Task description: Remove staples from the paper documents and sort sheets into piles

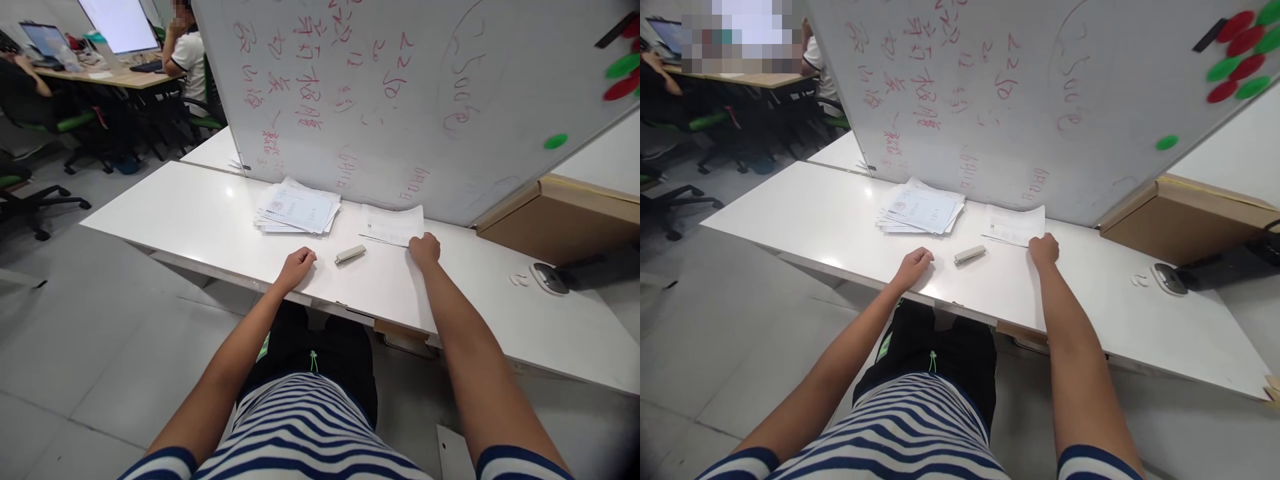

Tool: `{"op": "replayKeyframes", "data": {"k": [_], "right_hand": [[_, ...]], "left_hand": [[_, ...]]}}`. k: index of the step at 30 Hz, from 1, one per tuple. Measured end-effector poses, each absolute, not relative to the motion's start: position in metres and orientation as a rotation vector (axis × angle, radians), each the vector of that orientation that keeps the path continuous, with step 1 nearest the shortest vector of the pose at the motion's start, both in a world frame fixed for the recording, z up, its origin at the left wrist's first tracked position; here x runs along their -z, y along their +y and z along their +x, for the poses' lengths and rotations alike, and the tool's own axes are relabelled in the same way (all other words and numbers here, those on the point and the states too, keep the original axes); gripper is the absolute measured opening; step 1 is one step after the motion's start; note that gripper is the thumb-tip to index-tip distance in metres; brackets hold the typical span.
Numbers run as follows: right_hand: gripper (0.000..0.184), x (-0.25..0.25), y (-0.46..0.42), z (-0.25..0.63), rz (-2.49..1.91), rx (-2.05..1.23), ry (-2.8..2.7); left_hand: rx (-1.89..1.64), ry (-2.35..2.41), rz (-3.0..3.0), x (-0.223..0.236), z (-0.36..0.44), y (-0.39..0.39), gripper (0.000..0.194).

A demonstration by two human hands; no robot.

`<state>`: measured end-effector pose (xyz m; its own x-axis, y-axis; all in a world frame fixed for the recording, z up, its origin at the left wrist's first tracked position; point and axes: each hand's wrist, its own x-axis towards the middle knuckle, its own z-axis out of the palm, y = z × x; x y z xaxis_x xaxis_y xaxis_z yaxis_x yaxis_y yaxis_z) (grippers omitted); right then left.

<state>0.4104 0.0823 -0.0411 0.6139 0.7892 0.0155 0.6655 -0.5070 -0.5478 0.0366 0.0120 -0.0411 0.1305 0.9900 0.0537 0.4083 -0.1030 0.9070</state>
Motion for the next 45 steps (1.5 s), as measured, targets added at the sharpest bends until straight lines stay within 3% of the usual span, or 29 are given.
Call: {"op": "replayKeyframes", "data": {"k": [6,9,12,16,19,24,27,29,35,45], "right_hand": [[0.058,0.045,0.073,0.377,-2.434,0.044,-0.980],[0.055,0.038,0.067,0.340,-2.258,0.169,-1.062],[0.038,0.028,0.070,0.289,-1.958,-0.277,-1.272],[0.035,0.017,0.090,0.224,-1.845,-0.811,-1.379],[0.034,0.013,0.107,0.190,-1.879,-0.827,-1.476],[0.066,0.015,0.123,0.165,-2.067,-0.707,-1.611],[0.070,0.018,0.127,0.164,-2.066,-0.727,-1.518],[0.065,0.021,0.130,0.167,-2.036,-0.747,-1.462],[0.017,0.029,0.136,0.185,-1.962,-0.854,-1.459],[0.020,0.016,0.124,0.211,-1.920,-0.686,-1.504]], "left_hand": [[-0.981,1.348,1.620,0.044,0.036,0.013,0.025],[-0.982,1.341,1.616,0.044,0.036,0.013,0.024],[-0.975,1.337,1.608,0.043,0.035,0.013,0.024],[-0.996,1.310,1.603,0.045,0.035,0.013,0.024],[-1.014,1.305,1.607,0.047,0.035,0.014,0.024],[-1.033,1.295,1.593,0.049,0.035,0.014,0.025],[-1.032,1.292,1.593,0.049,0.034,0.015,0.025],[-1.032,1.287,1.587,0.049,0.033,0.015,0.025],[-1.023,1.292,1.573,0.048,0.032,0.015,0.025],[-1.044,1.256,1.553,0.047,0.032,0.014,0.025]]}}
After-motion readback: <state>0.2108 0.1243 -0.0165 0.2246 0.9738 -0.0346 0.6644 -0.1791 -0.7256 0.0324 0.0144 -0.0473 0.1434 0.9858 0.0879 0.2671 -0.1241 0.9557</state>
